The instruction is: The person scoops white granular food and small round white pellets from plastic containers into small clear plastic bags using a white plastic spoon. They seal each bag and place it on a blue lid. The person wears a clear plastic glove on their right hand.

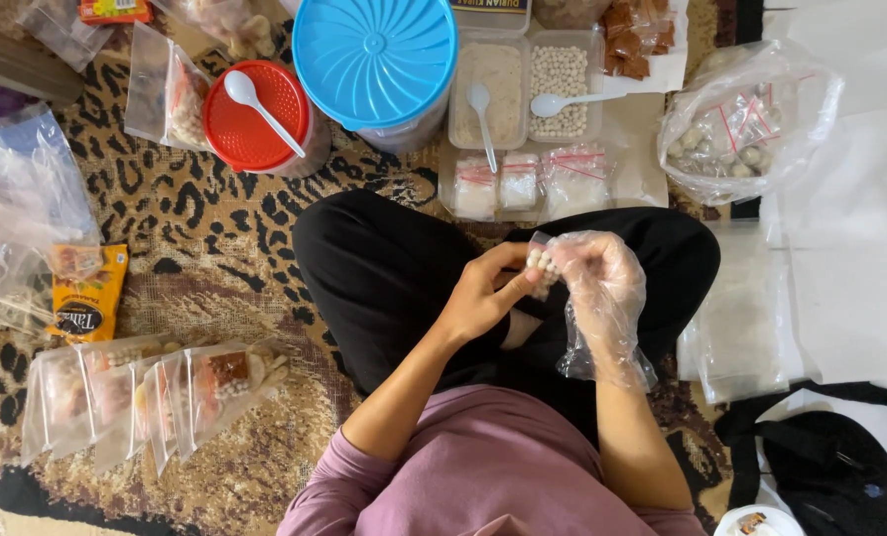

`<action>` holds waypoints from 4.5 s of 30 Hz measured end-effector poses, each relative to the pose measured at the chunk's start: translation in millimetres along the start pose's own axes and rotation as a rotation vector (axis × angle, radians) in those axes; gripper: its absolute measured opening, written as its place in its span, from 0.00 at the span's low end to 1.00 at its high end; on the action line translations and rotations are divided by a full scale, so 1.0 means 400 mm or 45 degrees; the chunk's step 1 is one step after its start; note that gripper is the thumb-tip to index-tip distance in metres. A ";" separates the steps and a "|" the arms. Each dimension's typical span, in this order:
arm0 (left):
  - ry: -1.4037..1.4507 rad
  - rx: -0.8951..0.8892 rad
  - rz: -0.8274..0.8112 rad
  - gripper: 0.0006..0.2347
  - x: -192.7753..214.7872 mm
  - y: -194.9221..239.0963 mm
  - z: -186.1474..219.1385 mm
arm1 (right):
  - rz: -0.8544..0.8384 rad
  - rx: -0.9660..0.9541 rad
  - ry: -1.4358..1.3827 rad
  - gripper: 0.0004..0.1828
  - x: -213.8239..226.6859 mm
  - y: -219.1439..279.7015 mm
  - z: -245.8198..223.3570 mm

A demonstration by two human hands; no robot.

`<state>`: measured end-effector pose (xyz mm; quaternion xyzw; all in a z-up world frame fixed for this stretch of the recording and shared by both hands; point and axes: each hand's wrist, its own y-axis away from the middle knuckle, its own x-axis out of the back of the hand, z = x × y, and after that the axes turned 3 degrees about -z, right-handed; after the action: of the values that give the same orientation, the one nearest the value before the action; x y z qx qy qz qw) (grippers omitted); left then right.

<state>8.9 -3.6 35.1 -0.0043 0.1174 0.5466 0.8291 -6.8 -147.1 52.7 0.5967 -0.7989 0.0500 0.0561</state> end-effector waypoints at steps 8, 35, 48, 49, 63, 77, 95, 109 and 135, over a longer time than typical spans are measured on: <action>-0.122 -0.121 0.137 0.08 0.031 -0.004 -0.089 | -0.031 0.083 0.170 0.13 -0.024 0.028 -0.004; -0.176 0.290 0.027 0.14 0.062 0.025 -0.138 | -0.241 -0.485 0.058 0.11 -0.016 0.010 -0.034; -0.177 0.230 0.154 0.15 0.055 0.015 -0.160 | -0.204 -0.425 -0.063 0.19 0.001 0.003 0.013; -0.176 0.230 0.153 0.15 0.059 0.010 -0.170 | -0.203 -0.425 -0.061 0.19 0.001 0.004 0.019; -0.050 -0.197 0.155 0.11 0.196 -0.094 -0.055 | -0.498 -0.466 -0.086 0.41 -0.036 -0.043 -0.020; -1.399 -0.365 0.856 0.11 0.632 -0.327 0.016 | -0.045 -0.426 0.364 0.23 0.204 -0.278 0.190; -1.075 -0.419 0.139 0.04 0.200 -0.236 -0.262 | -0.419 0.131 0.770 0.36 -0.063 -0.386 0.523; -0.965 -0.112 0.161 0.03 0.210 -0.248 -0.264 | -0.520 -0.037 1.061 0.27 -0.067 -0.390 0.586; -1.018 -0.006 0.096 0.03 0.215 -0.247 -0.278 | -0.406 -0.054 1.182 0.11 -0.095 -0.385 0.571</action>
<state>109.7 19.5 -102.2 0.2109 -0.2157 0.5355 0.7888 145.0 -188.1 -177.0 0.6250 -0.5892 0.2850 0.4254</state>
